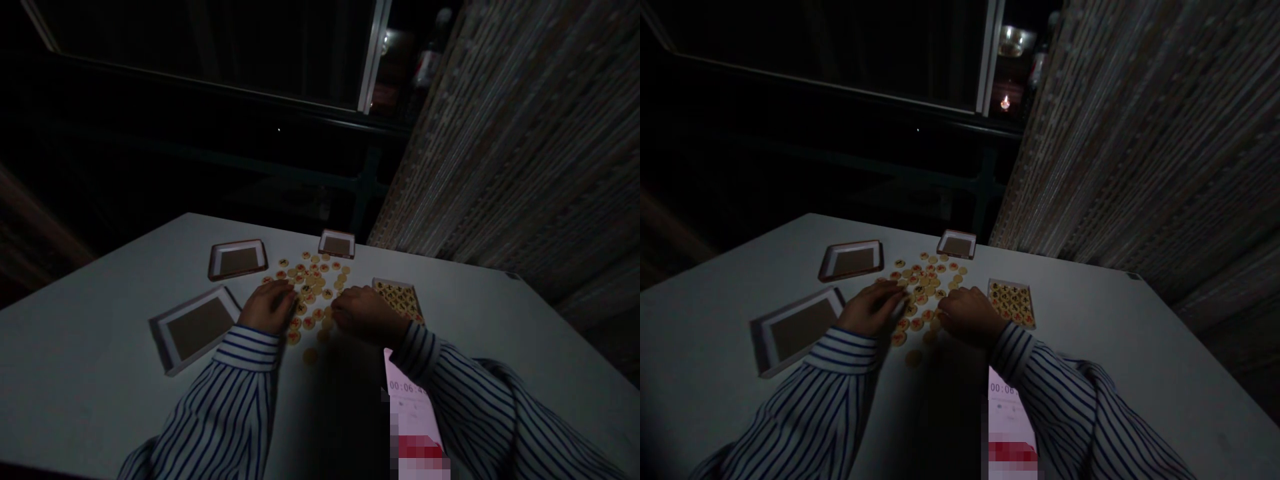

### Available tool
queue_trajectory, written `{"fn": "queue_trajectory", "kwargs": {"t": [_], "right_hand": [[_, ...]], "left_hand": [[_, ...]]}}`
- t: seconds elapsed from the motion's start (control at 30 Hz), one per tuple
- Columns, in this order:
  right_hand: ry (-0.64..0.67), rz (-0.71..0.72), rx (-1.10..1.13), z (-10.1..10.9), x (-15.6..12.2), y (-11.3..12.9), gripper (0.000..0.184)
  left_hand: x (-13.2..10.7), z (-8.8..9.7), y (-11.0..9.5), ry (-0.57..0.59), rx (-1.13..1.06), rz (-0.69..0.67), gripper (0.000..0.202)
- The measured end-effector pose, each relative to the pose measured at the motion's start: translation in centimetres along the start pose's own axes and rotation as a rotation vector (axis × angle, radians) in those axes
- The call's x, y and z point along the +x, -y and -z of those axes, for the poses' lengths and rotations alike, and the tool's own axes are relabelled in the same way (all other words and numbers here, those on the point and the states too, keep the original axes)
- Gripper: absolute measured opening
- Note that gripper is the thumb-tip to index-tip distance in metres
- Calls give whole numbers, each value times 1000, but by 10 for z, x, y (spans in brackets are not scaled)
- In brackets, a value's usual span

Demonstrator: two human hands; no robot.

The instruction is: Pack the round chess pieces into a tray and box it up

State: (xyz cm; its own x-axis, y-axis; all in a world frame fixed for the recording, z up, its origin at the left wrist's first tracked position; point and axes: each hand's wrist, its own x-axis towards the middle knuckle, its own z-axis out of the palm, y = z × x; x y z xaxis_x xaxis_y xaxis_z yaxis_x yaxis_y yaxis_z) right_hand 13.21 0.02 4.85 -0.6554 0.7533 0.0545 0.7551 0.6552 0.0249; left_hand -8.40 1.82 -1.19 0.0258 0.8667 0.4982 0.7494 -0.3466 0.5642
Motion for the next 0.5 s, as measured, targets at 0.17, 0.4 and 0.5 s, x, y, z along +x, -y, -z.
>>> {"fn": "queue_trajectory", "kwargs": {"t": [0.17,0.4,0.5], "right_hand": [[-32,11,-42,-5,8,23,24],[-51,29,-31,-10,14,30,20],[-17,16,-28,-12,19,22,21]], "left_hand": [[-1,-2,2,43,-10,-48,34],[-2,0,4,161,7,-125,32],[-3,-1,5,173,-4,-134,31]]}}
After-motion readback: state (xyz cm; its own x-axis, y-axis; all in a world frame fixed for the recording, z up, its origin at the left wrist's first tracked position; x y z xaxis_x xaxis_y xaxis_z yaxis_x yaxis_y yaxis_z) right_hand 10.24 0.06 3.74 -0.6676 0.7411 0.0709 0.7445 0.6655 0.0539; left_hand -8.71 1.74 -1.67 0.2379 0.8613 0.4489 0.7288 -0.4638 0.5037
